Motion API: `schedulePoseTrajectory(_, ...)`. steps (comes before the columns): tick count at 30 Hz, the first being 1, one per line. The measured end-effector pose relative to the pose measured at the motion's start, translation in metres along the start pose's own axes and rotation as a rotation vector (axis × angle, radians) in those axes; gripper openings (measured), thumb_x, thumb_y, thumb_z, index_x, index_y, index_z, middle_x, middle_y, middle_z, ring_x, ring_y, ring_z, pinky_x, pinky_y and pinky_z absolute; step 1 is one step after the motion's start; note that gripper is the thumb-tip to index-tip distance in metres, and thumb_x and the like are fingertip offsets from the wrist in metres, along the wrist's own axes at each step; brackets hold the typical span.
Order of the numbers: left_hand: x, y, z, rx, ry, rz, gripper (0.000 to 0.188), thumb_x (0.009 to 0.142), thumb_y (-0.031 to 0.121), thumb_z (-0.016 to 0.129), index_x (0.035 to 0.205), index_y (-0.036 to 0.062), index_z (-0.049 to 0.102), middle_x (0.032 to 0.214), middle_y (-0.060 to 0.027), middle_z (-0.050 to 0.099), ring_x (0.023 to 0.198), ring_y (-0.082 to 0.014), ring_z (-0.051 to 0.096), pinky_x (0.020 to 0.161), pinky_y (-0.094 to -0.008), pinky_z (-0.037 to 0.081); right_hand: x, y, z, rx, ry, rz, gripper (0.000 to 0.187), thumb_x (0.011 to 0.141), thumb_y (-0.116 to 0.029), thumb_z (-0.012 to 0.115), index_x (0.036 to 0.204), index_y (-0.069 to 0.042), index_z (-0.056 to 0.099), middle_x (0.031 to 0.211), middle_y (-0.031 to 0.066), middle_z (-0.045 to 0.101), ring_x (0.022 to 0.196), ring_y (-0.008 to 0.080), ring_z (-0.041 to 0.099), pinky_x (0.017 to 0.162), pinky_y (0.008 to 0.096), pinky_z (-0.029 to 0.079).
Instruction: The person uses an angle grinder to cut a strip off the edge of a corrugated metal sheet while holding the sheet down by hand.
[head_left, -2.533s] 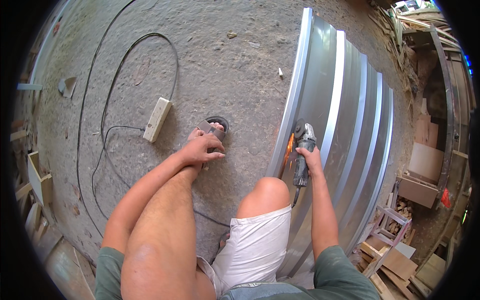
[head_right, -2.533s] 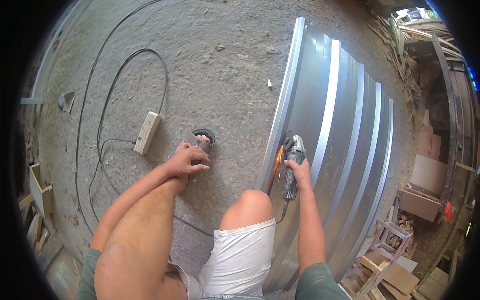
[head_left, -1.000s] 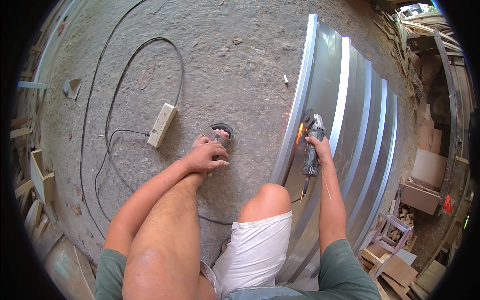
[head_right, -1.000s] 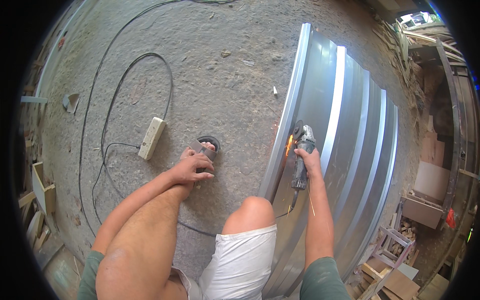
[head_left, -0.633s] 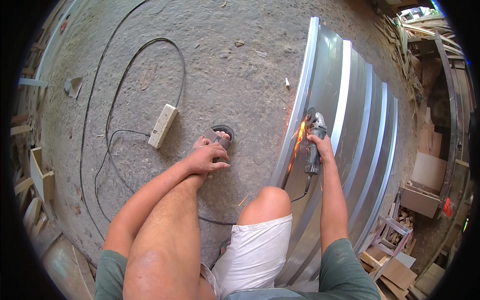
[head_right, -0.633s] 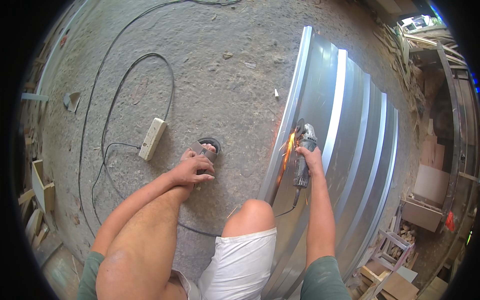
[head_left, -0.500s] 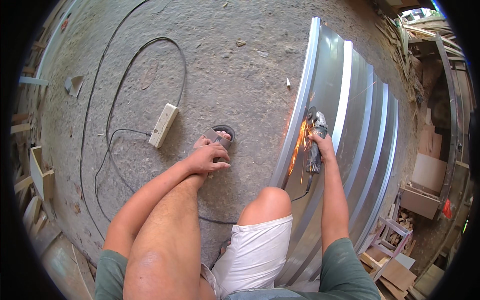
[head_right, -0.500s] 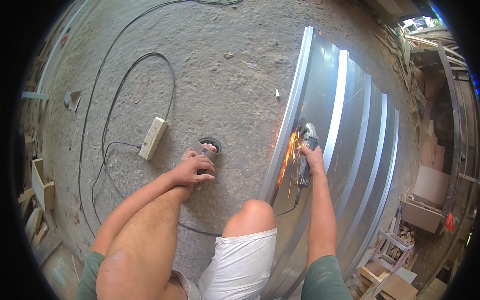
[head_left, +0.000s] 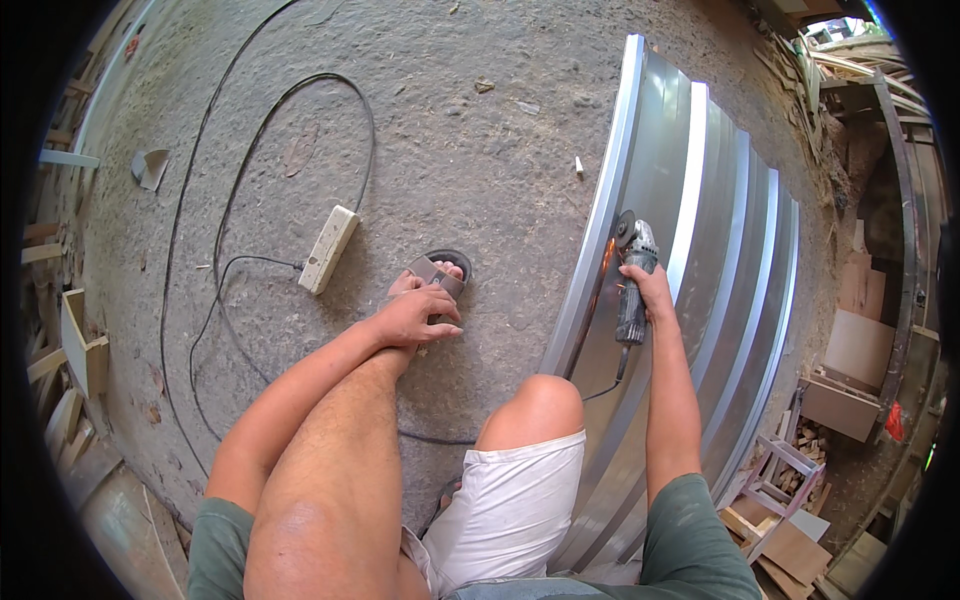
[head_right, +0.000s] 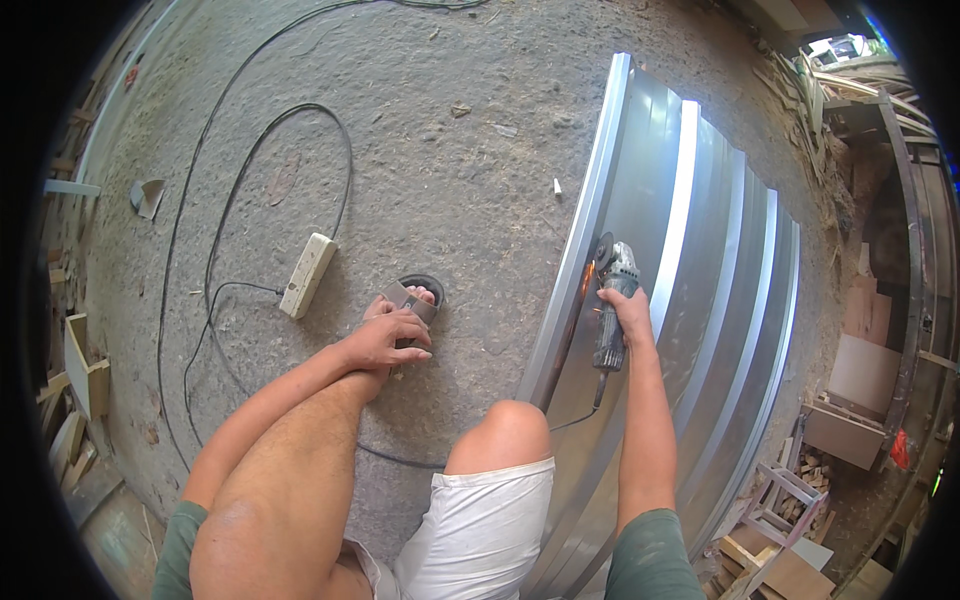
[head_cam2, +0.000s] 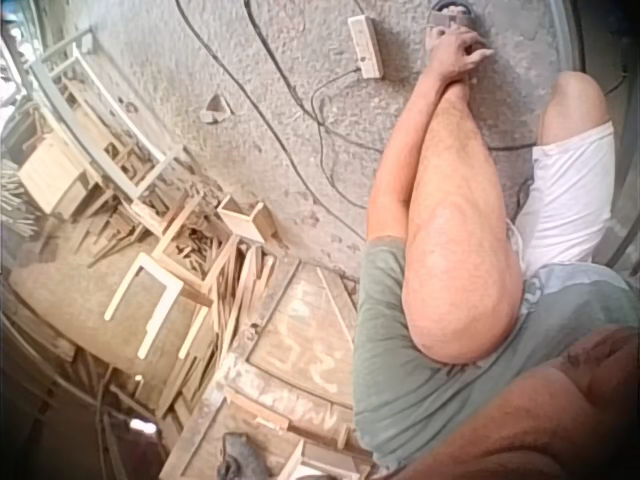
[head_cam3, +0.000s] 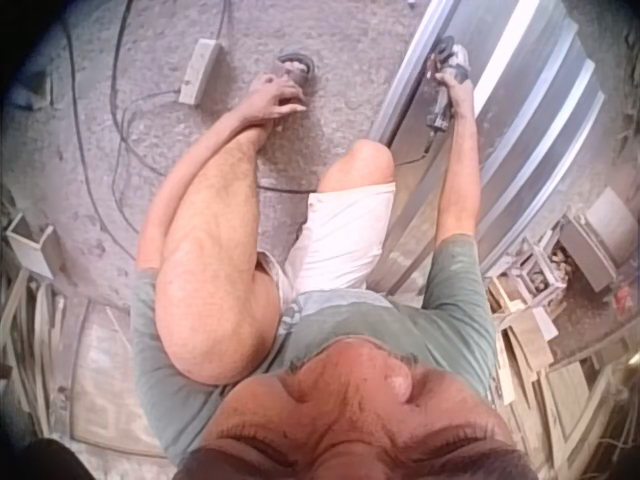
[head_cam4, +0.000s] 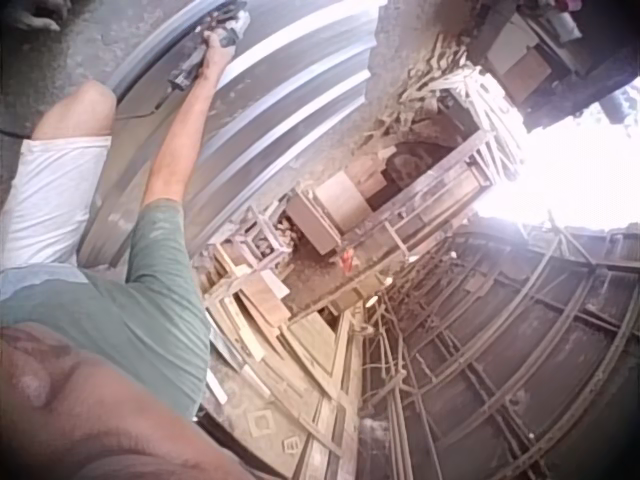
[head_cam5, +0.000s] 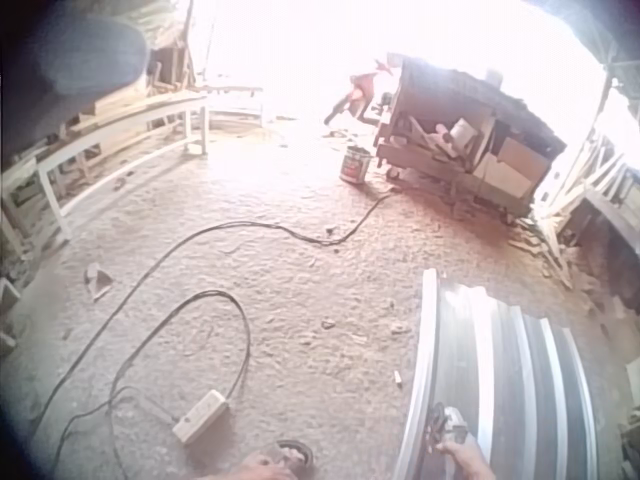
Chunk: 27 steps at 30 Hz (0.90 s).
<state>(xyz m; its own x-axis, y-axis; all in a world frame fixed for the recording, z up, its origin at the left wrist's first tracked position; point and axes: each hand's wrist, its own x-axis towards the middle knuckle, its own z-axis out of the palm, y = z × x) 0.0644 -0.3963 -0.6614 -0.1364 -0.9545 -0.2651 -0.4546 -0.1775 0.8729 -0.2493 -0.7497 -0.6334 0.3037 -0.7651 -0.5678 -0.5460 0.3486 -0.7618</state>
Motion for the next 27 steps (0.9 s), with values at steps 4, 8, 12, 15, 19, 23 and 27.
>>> schedulePoseTrajectory(4,0.001,0.001,0.0,0.013,-0.003,-0.001,0.035,0.092,0.043,0.073,0.107,0.0115,0.076,0.117,-0.0058,0.07,0.121,-0.0222,0.059,0.109,-0.0468,0.031,0.003,0.0,-0.003,-0.036,0.018,0.023,0.038,0.077,-0.011,0.078,0.106,0.004,0.058,0.08,0.0103,0.066,0.056,0.0205,0.066,0.05,0.036,0.057)
schedulePoseTrajectory(8,0.002,0.001,0.0,0.008,-0.003,0.005,0.034,0.091,0.042,0.074,0.107,0.0119,0.076,0.117,-0.0062,0.07,0.122,-0.0222,0.059,0.108,-0.0471,0.031,0.008,0.0,-0.006,-0.034,0.017,0.017,0.038,0.077,-0.011,0.079,0.106,0.003,0.058,0.08,0.0104,0.066,0.056,0.0205,0.066,0.05,0.0362,0.057)
schedulePoseTrajectory(12,0.0,-0.002,0.001,-0.01,0.0,0.015,0.034,0.091,0.042,0.075,0.107,0.0116,0.076,0.116,-0.0064,0.07,0.122,-0.0224,0.059,0.108,-0.0471,0.032,0.007,-0.004,0.001,-0.045,0.019,0.006,0.028,0.08,-0.012,0.075,0.1,0.001,0.061,0.076,0.0076,0.065,0.057,0.0191,0.065,0.051,0.0346,0.056)
schedulePoseTrajectory(15,-0.001,-0.003,0.0,-0.012,0.004,0.02,0.034,0.091,0.041,0.075,0.107,0.0114,0.076,0.117,-0.0066,0.07,0.121,-0.0225,0.059,0.108,-0.0465,0.032,0.009,-0.004,0.002,0.017,0.006,-0.002,0.026,0.08,-0.013,0.075,0.098,0.0,0.061,0.076,0.0078,0.065,0.057,0.0191,0.066,0.052,0.0346,0.056)
schedulePoseTrajectory(19,0.002,-0.006,0.004,-0.014,0.053,0.072,0.032,0.091,0.041,0.073,0.105,0.0125,0.077,0.111,-0.0044,0.072,0.116,-0.0227,0.061,0.105,-0.0476,0.034,0.021,0.0,-0.004,-0.012,0.041,-0.012,0.024,0.08,-0.013,0.076,0.097,-0.001,0.062,0.077,0.0081,0.066,0.056,0.0194,0.065,0.052,0.0341,0.056)
schedulePoseTrajectory(23,-0.002,-0.007,0.004,-0.013,0.052,0.054,0.031,0.091,0.04,0.074,0.105,0.0126,0.077,0.111,-0.0043,0.072,0.117,-0.0225,0.06,0.105,-0.049,0.033,0.025,-0.003,0.003,-0.01,0.056,-0.009,0.025,0.08,-0.013,0.076,0.097,0.0,0.063,0.078,0.0088,0.067,0.055,0.0196,0.066,0.052,0.0339,0.056)
schedulePoseTrajectory(27,0.001,-0.005,0.003,-0.002,0.02,0.038,0.033,0.091,0.041,0.074,0.107,0.0118,0.076,0.115,-0.0054,0.07,0.12,-0.0222,0.059,0.107,-0.0467,0.032,0.033,-0.003,-0.007,-0.014,0.012,0.01,0.049,0.075,-0.015,0.081,0.11,0.009,0.055,0.086,0.0154,0.068,0.061,0.0228,0.069,0.054,0.0358,0.059)
